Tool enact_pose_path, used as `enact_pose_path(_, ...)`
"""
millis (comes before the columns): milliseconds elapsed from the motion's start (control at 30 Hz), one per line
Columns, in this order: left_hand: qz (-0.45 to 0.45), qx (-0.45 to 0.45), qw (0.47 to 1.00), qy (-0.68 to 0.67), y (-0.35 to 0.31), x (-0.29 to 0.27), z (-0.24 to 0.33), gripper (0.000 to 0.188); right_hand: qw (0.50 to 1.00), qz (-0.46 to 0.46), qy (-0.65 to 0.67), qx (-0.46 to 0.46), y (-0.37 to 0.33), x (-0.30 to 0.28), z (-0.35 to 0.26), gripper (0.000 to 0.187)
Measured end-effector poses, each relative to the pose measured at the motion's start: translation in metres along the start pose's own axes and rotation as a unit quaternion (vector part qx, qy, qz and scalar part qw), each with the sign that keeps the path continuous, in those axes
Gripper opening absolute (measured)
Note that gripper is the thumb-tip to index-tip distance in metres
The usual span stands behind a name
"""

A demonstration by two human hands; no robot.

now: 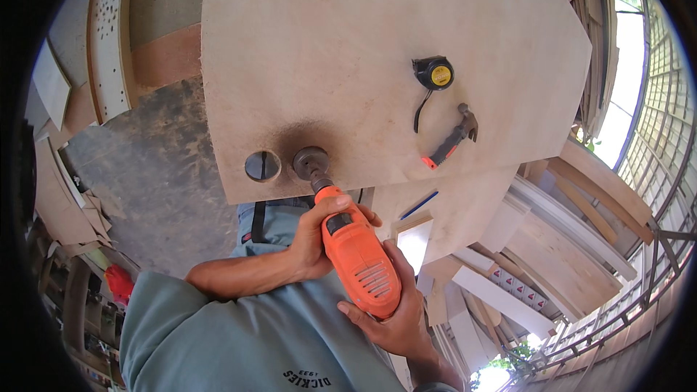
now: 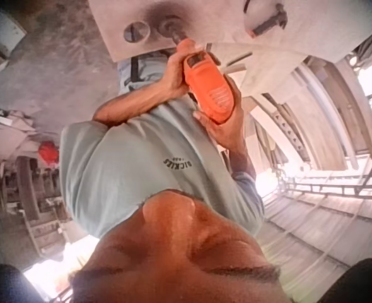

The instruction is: The person uses a drill with a hole saw attachment to cut circular holes in a plywood sheet, removes the cut-out wood plugs, and uses a hammer to knock out the debris.

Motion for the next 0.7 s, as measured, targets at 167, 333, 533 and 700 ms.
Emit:
enact_pose_path(167,-0.023,-0.054,0.998,-0.011,-0.004,-0.005,-0.003,0.045,0.997,0.02,0.068,-0.017,-0.01,0.013,0.01,0.1)
enact_pose_path(333,-0.01,-0.056,0.998,0.002,-0.003,-0.007,-0.001,0.046,0.998,0.054,-0.018,-0.014,-0.013,0.018,0.016,0.095)
enact_pose_path(533,-0.032,-0.047,0.998,-0.028,-0.006,-0.006,0.007,0.046,0.997,0.012,-0.07,0.004,-0.005,0.017,0.002,0.086)
enact_pose_path(700,-0.05,-0.015,0.998,-0.024,-0.003,-0.001,0.007,0.048,0.999,-0.005,-0.054,-0.003,-0.002,0.011,-0.002,0.083)
Point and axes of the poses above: each hand's wrist, its own y-axis towards the middle knuckle, its own x-axis out of the palm, z = x × y, the point moved 7 cm from there along y, towards the middle knuckle, and after that the axes turned 7 degrees about -z, right-handed, at the moved point
